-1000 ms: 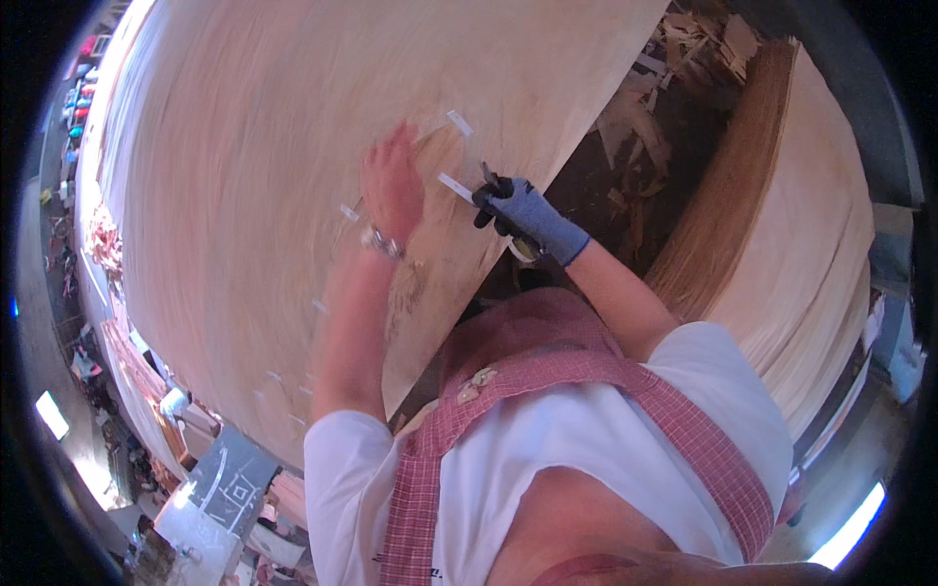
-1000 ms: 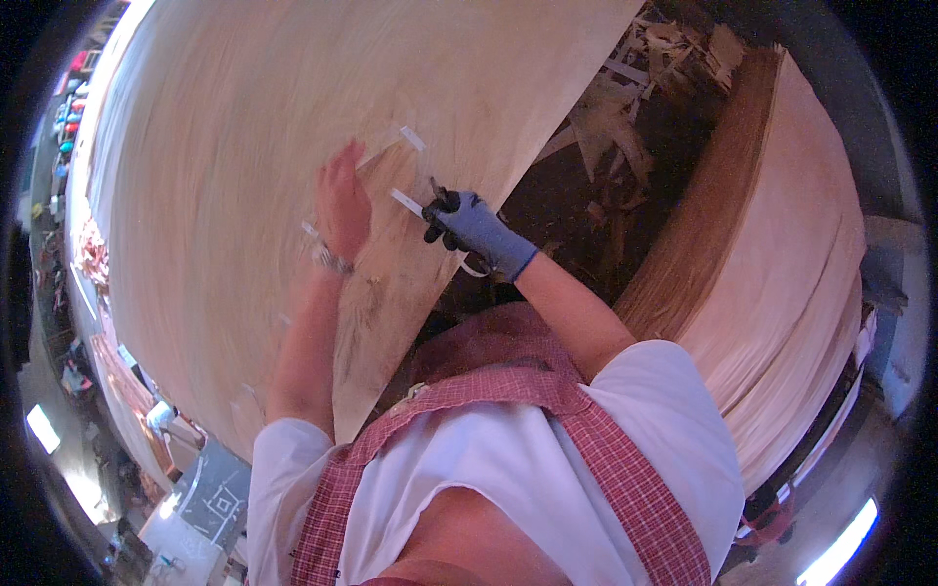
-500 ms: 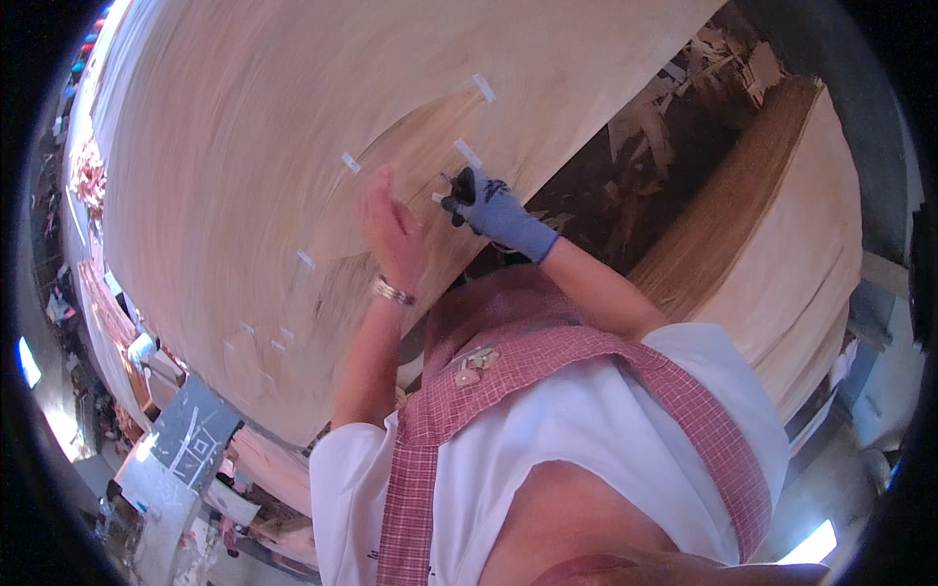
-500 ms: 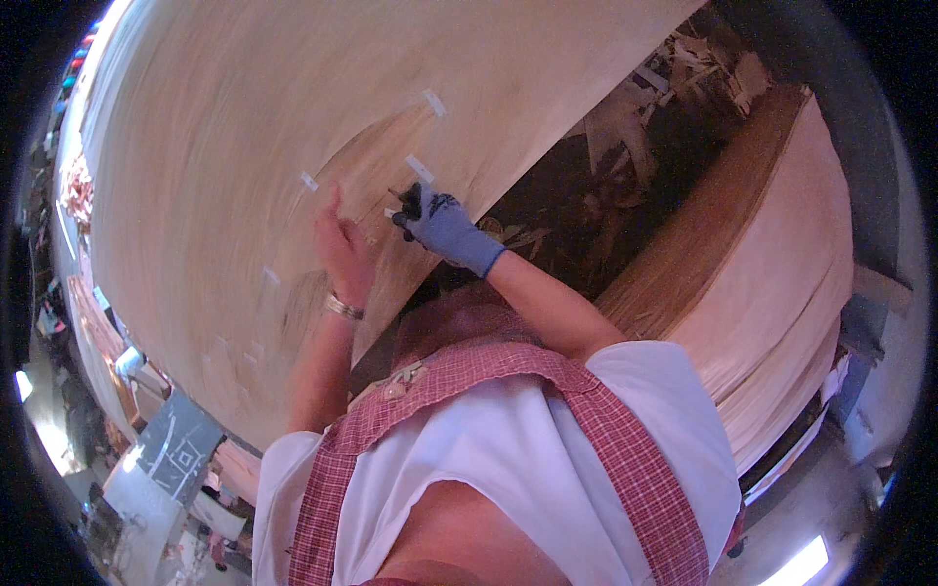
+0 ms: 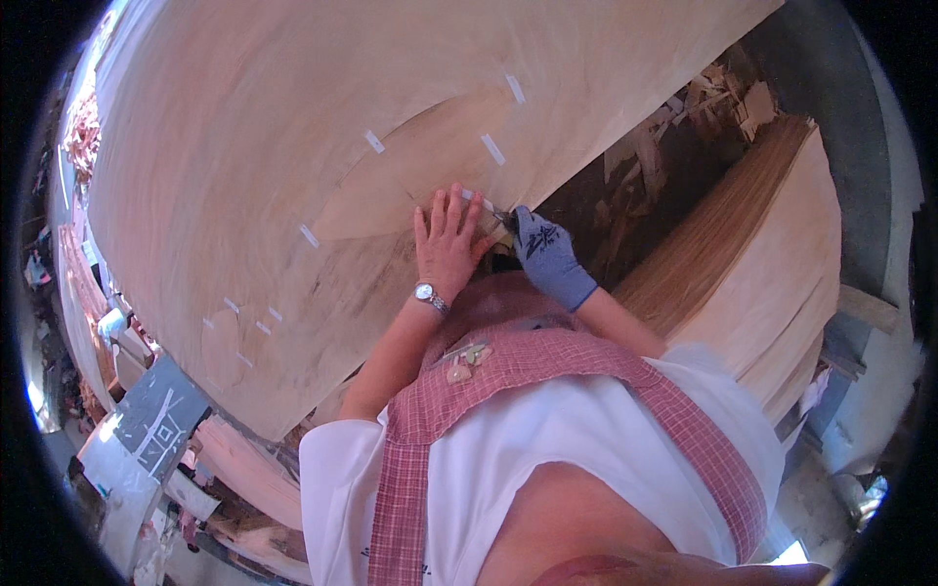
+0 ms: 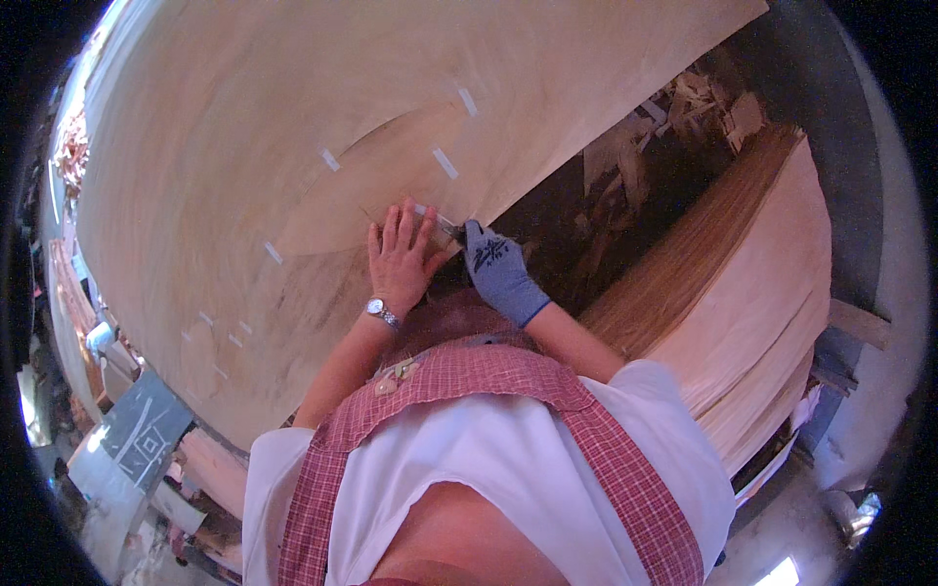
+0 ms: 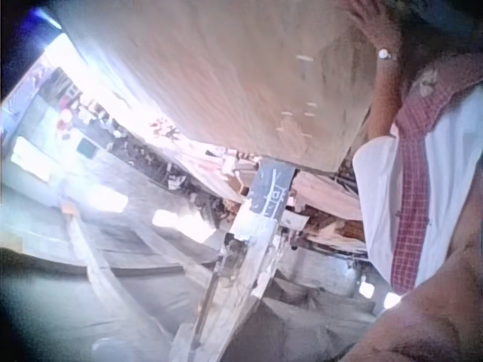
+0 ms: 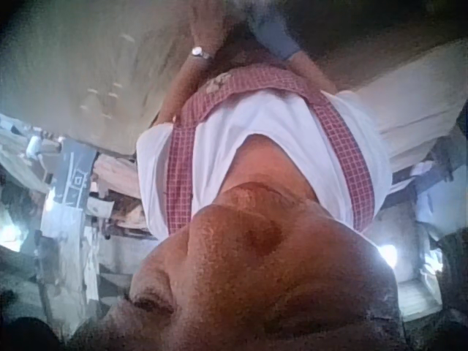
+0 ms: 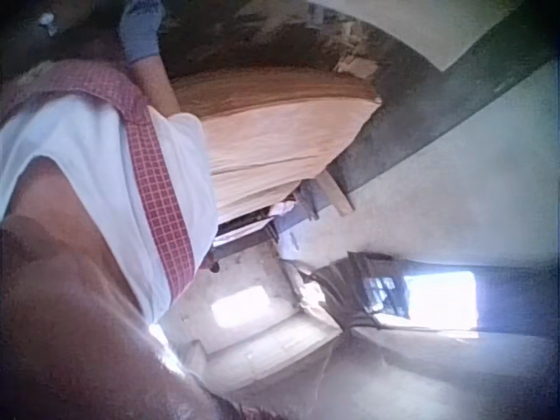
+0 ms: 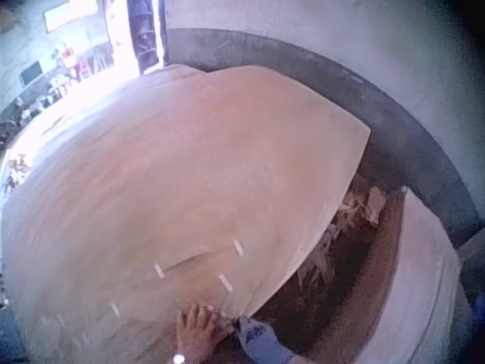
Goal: The person applies adhesive tape to cracks and holes in large sheets of wood veneer using a small cutting tool to trim tape and remove excess wood material.
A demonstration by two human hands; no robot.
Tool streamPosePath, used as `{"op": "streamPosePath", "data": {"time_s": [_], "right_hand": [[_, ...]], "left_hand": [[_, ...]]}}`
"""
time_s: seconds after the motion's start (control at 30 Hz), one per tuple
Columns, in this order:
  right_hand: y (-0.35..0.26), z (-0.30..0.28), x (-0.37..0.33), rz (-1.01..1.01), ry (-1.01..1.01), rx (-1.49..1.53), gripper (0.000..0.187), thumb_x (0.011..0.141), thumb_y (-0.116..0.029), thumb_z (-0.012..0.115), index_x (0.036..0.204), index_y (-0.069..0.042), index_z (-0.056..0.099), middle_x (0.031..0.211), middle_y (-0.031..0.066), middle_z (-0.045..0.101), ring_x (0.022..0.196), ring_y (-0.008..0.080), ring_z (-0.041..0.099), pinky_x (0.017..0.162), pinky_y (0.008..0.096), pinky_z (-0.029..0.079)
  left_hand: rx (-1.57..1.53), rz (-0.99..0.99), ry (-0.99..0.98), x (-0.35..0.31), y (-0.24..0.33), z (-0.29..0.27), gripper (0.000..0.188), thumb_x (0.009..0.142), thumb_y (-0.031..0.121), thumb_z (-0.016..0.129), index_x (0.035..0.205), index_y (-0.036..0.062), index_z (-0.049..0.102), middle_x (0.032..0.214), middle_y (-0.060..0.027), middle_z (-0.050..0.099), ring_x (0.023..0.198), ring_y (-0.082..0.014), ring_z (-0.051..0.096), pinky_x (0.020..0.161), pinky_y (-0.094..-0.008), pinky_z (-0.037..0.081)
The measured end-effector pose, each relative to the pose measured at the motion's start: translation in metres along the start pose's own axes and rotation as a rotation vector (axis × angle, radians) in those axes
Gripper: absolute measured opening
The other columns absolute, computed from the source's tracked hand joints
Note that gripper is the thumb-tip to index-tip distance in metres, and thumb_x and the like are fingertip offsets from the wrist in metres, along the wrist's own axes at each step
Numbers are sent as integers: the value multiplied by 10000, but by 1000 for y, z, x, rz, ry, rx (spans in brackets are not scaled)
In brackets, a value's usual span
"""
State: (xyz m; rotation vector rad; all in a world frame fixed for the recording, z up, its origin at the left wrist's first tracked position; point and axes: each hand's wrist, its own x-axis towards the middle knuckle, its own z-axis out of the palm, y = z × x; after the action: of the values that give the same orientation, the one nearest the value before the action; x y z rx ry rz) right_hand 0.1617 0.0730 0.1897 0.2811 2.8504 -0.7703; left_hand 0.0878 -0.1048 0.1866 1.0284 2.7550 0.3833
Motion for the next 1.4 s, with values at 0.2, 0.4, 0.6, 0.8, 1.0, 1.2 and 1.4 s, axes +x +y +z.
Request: {"op": "streamPosePath", "data": {"time_s": [0.2,0.4,0.6,0.8,1.0,1.2,1.4], "right_hand": [[-12,-30,74,-224,81,-496,255,853,-107,564,1104,-74,531,840,98,654,764,251,683,618,380,538],[6,-45,49,-369,-29,-308,224,902,-144,512,1112,-71,538,739,145,637,662,346,641,602,458,492],[-31,-45,-5,102,43,66,199,914,-219,602,1027,-56,580,895,207,656,811,394,643,688,485,493],[-37,-27,122,297,90,974,211,954,-253,576,999,-51,614,746,61,691,489,126,557,468,286,452],[-35,1,173,399,5,891,179,948,-236,586,964,-60,617,720,77,687,523,127,597,466,284,457],[3,4,159,71,277,123,253,936,-295,571,1011,-54,556,795,155,693,692,332,677,621,449,514],[-73,31,72,97,-133,813,270,926,-255,645,973,-9,545,805,151,663,696,244,681,649,374,517]], "left_hand": [[8,52,39,-2,-8,5,796,821,468,649,1506,219,328,1564,-88,277,1412,-319,293,1104,-599,242],[22,60,58,-11,-14,18,779,819,422,663,1494,193,347,1548,-104,294,1400,-328,306,1091,-602,265],[-66,78,74,3,-10,9,757,812,362,681,1477,172,372,1522,-128,321,1375,-347,329,1075,-609,279],[-168,31,88,22,-41,-40,633,870,239,592,1468,179,394,1510,-97,388,1307,-308,409,1042,-513,333],[76,179,297,106,-83,-37,570,843,203,591,1400,148,486,1463,-34,470,1233,-274,468,1003,-487,340],[6,179,193,118,-87,-38,518,802,184,612,1317,154,561,1445,-43,487,1231,-257,484,979,-474,356],[-279,-76,470,56,-127,-51,475,830,56,535,1304,92,550,1262,-107,595,1138,-298,540,955,-461,394]]}}
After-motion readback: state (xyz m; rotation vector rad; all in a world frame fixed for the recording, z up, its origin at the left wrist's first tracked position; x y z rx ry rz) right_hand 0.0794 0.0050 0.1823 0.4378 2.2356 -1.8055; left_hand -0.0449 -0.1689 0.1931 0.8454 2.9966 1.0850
